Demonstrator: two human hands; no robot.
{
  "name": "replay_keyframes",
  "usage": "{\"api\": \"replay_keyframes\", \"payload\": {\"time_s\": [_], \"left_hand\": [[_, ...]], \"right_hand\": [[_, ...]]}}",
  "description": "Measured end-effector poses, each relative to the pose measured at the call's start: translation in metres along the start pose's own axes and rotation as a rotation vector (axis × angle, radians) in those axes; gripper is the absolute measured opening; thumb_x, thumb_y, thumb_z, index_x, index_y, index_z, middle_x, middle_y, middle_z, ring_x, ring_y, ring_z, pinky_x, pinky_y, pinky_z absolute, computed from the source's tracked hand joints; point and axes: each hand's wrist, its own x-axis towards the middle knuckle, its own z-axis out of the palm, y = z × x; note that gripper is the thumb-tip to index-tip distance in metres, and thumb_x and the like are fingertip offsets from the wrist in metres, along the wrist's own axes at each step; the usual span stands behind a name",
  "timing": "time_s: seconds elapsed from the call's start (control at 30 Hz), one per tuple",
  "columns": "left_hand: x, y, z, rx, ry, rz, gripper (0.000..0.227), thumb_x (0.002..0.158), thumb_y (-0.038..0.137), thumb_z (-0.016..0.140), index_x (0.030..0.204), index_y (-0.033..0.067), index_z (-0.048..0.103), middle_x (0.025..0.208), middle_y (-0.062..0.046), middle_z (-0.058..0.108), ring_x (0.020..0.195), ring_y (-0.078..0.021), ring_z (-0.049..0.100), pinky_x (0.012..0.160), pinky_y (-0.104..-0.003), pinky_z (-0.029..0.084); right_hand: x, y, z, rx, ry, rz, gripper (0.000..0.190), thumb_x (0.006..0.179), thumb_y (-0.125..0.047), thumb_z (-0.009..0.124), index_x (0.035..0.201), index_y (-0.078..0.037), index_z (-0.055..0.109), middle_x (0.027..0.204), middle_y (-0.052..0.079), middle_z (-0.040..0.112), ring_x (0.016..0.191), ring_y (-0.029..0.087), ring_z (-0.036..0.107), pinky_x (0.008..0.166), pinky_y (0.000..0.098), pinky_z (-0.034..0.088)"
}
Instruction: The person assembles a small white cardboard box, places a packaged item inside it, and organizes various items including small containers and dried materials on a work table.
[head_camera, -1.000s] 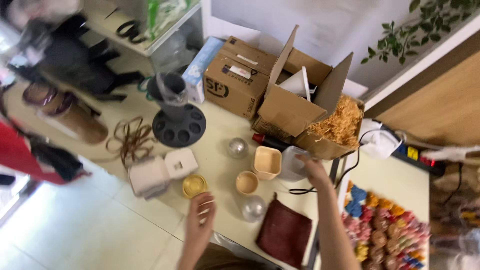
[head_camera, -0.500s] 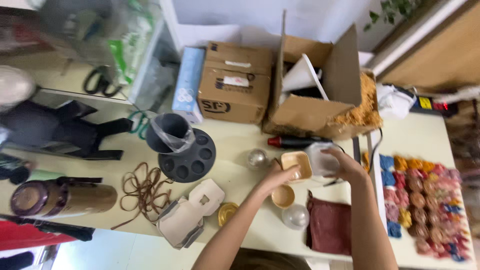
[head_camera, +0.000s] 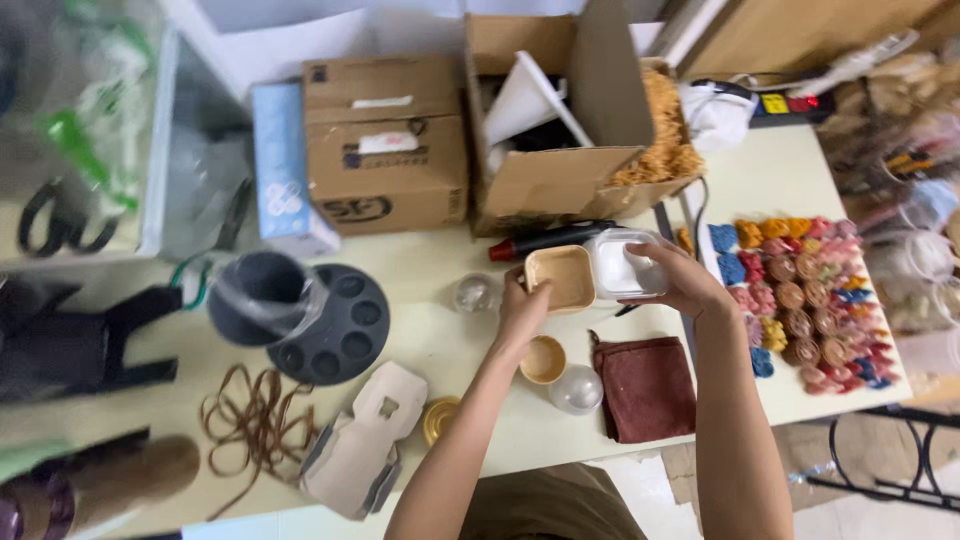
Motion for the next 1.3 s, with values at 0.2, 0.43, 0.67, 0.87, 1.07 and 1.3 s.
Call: {"api": "replay_keyframes", "payload": {"time_s": [0.2, 0.43, 0.67, 0.87, 1.07, 1.3], "left_hand": [[-0.036, 0.033, 0.016, -0.169, -0.165, 0.217, 0.049, 0.094, 0.012, 0.063, 0.137, 0.0023, 0.043, 0.129, -0.015, 0.061, 0.115, -0.0214, 0.061, 0.097, -0.033, 0.051], [-0.129, 0.068, 0.081, -0.040, -0.345, 0.132, 0.062, 0.094, 0.015, 0.058, 0.151, 0.0136, 0.033, 0.135, -0.012, 0.056, 0.117, -0.0212, 0.059, 0.098, -0.034, 0.050], [-0.230, 0.027, 0.229, 0.039, -0.559, 0.195, 0.067, 0.089, 0.009, 0.060, 0.152, 0.0139, 0.036, 0.141, -0.014, 0.056, 0.123, -0.0222, 0.059, 0.103, -0.034, 0.049], [-0.326, -0.035, 0.370, 0.165, -0.625, -0.136, 0.074, 0.083, 0.009, 0.057, 0.152, 0.0251, 0.036, 0.142, -0.007, 0.053, 0.118, -0.0210, 0.061, 0.094, -0.038, 0.055], [-0.358, -0.086, 0.473, 0.107, -0.648, -0.387, 0.066, 0.089, 0.015, 0.058, 0.150, 0.0235, 0.036, 0.137, -0.008, 0.058, 0.114, -0.0238, 0.068, 0.088, -0.044, 0.063], [-0.317, -0.112, 0.583, 0.005, -0.624, -0.398, 0.064, 0.089, 0.015, 0.057, 0.149, 0.0217, 0.038, 0.136, -0.008, 0.059, 0.112, -0.0286, 0.069, 0.089, -0.049, 0.062]], "right_hand": [[-0.051, 0.005, -0.035, 0.138, -0.092, -0.261, 0.053, 0.096, -0.025, 0.062, 0.146, -0.011, 0.055, 0.120, -0.001, 0.069, 0.096, 0.009, 0.068, 0.079, 0.0294, 0.059], [-0.129, 0.061, -0.131, 0.167, 0.133, -0.227, 0.052, 0.104, -0.027, 0.062, 0.153, -0.013, 0.055, 0.120, 0.004, 0.066, 0.090, 0.014, 0.059, 0.069, 0.0356, 0.048], [-0.232, 0.173, -0.297, 0.473, 0.093, -0.350, 0.056, 0.091, -0.017, 0.064, 0.145, -0.006, 0.051, 0.124, 0.004, 0.066, 0.104, 0.014, 0.065, 0.085, 0.0341, 0.057], [-0.308, 0.280, -0.446, 0.572, 0.229, -0.226, 0.061, 0.086, -0.014, 0.066, 0.145, -0.009, 0.051, 0.123, 0.007, 0.065, 0.104, 0.018, 0.066, 0.084, 0.0398, 0.060], [-0.359, 0.320, -0.537, 0.549, 0.248, -0.210, 0.066, 0.087, -0.015, 0.067, 0.151, -0.013, 0.049, 0.130, 0.008, 0.063, 0.109, 0.019, 0.064, 0.086, 0.0385, 0.057], [-0.328, 0.336, -0.640, 0.706, 0.203, -0.174, 0.069, 0.086, -0.018, 0.067, 0.151, -0.009, 0.043, 0.138, 0.014, 0.058, 0.118, 0.029, 0.064, 0.089, 0.0572, 0.063]]}}
